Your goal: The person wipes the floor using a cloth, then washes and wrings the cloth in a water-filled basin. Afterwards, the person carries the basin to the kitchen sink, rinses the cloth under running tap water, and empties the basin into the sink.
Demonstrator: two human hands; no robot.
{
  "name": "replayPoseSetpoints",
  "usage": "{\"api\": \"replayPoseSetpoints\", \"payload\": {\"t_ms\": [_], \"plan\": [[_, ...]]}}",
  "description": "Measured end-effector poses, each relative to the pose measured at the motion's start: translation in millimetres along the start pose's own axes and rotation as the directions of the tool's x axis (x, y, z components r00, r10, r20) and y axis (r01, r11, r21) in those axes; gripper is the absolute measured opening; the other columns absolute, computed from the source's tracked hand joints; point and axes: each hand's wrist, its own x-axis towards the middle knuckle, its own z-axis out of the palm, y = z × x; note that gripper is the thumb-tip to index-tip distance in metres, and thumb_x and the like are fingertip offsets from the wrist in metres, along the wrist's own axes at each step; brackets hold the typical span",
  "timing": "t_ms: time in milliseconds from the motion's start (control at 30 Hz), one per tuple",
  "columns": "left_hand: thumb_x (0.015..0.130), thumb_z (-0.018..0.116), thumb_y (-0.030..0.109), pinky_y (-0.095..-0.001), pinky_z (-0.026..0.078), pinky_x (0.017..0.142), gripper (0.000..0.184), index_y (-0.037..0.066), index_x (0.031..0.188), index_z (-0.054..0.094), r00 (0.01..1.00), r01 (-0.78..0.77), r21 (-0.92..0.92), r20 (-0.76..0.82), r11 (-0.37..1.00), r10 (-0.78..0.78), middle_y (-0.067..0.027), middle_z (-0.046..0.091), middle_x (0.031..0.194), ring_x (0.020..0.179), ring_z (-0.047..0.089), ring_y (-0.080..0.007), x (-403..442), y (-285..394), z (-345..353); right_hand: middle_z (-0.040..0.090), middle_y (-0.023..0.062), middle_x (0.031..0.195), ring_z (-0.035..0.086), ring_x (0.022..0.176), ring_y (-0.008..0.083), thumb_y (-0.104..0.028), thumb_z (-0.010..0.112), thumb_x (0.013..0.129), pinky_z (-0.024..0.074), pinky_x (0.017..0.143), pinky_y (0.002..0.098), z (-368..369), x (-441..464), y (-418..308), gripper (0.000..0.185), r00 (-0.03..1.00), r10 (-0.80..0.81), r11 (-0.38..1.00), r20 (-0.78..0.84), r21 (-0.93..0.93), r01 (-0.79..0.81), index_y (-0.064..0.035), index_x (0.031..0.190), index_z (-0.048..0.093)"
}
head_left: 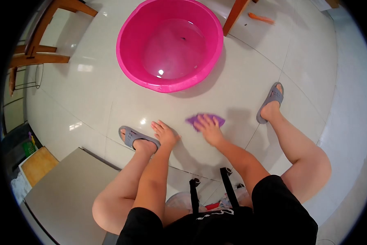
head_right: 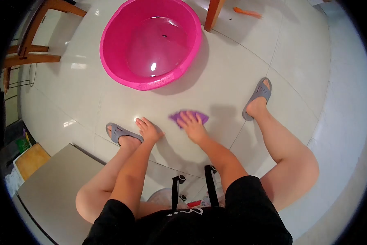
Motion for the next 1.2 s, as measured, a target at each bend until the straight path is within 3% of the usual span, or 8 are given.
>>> {"api": "replayPoseSetpoints", "payload": {"t_ms": [167, 267, 433, 567, 700, 867, 1000, 1200], "plan": [[0.057, 0.082, 0.032, -0.0547, 0.018, 0.104, 0.124, -0.004, 0.137, -0.005, 0.999, -0.006, 0.005, -0.049, 1.0, 0.007, -0.0287, -0.01, 0.142, 0.134, -0.007, -0.0399, 5.8, -2.9, 5.9, 0.036, 0.001, 0.139, 0.03, 0.129, 0.0243, -0.017, 0.047, 0.081, 0.0226, 0.1, 0.0525, -6.9, -53.3, 40.9, 0.039, 0.907, -0.349, 0.937, 0.233, 0.11, 0.332, -0.0247, 0.119, 0.05], [0.057, 0.083, 0.033, -0.0541, 0.019, 0.104, 0.123, -0.004, 0.137, -0.003, 1.0, 0.003, 0.009, -0.022, 1.0, -0.003, -0.0284, -0.007, 0.143, 0.135, -0.006, -0.0393, 7.5, -9.2, 7.4, 0.038, -0.0001, 0.136, 0.035, 0.123, 0.0232, -0.009, 0.048, 0.078, 0.0288, 0.089, 0.0559, -15.0, -37.0, 97.0, 0.049, 0.962, 0.274, 0.922, 0.01, -0.288, -0.26, -0.028, 0.123, 0.047], [0.056, 0.083, 0.034, -0.0529, 0.023, 0.103, 0.123, -0.001, 0.138, -0.001, 0.995, -0.045, -0.001, -0.085, 0.999, 0.044, -0.0277, -0.005, 0.143, 0.135, -0.003, -0.0387, 7.5, -11.9, 8.4, 0.022, 0.0064, 0.144, 0.027, 0.126, 0.0299, -0.021, 0.052, 0.082, 0.0292, 0.093, 0.0575, -10.6, -42.9, 58.9, 0.061, 0.624, 0.76, 0.63, -0.184, -0.026, -0.776, -0.0275, 0.138, 0.026], [0.056, 0.082, 0.033, -0.0529, 0.025, 0.102, 0.121, -0.002, 0.138, 0.001, 0.996, -0.043, -0.006, -0.081, 0.999, 0.042, -0.0275, -0.004, 0.143, 0.135, -0.002, -0.0382, -1.0, -9.6, -4.0, 0.011, 0.014, 0.146, 0.019, 0.13, 0.0356, -0.03, 0.056, 0.078, 0.0278, 0.094, 0.0576, 37.1, -17.5, -65.7, 0.074, -0.027, 0.999, -0.03, 0.023, 0.148, -0.989, -0.0255, 0.141, 0.017], [0.071, 0.07, 0.035, -0.0478, 0.025, 0.104, 0.093, -0.002, 0.137, 0.016, 0.97, -0.143, -0.079, -0.21, 0.987, 0.124, -0.0272, 0.007, 0.143, 0.134, 0.006, -0.0377, 7.8, -21.6, 6.6, 0.008, 0.0142, 0.147, 0.01, 0.133, 0.0372, -0.028, 0.056, 0.079, 0.0208, 0.097, 0.0604, 54.6, 31.1, -152.4, 0.075, 0.323, 0.94, 0.311, 0.11, 0.113, -0.944, -0.0212, 0.141, 0.015], [0.081, 0.054, 0.035, -0.0412, 0.027, 0.104, 0.061, -0.002, 0.128, 0.039, 0.962, -0.171, -0.362, -0.263, 0.917, 0.076, -0.0261, 0.022, 0.14, 0.131, 0.02, -0.0376, 20.7, -32.4, -5.9, 0.014, 0.0094, 0.147, 0.009, 0.135, 0.0333, -0.019, 0.055, 0.078, 0.0128, 0.099, 0.064, 27.8, 25.3, -139.8, 0.063, 0.949, 0.212, 0.96, 0.232, 0.132, -0.246, -0.022, 0.137, 0.031], [0.085, 0.049, 0.03, -0.0393, 0.027, 0.104, 0.048, -0.001, 0.121, 0.047, 0.942, -0.206, -0.437, -0.33, 0.875, 0.057, -0.0231, 0.022, 0.141, 0.13, 0.025, -0.0357, 23.4, -40.2, 12.4, 0.024, 0.0002, 0.145, 0.012, 0.136, 0.0231, -0.018, 0.054, 0.079, 0.0086, 0.105, 0.058, -8.5, 9.3, -69.0, 0.051, 0.711, -0.531, 0.841, 0.462, 0.18, 0.511, -0.0251, 0.129, 0.045], [0.086, 0.047, 0.025, -0.0394, 0.026, 0.104, 0.044, -0.004, 0.119, 0.047, 0.925, -0.242, -0.514, -0.378, 0.823, 0.037, -0.0232, 0.023, 0.141, 0.13, 0.025, -0.0349, 12.2, -48.2, 38.0, 0.019, 0.003, 0.146, 0.014, 0.135, 0.0262, -0.01, 0.054, 0.076, 0.0122, 0.105, 0.0555, -42.9, -42.6, 9.1, 0.06, 0.891, -0.095, 0.986, 0.444, -0.083, 0.146, -0.0265, 0.133, 0.038]]}}
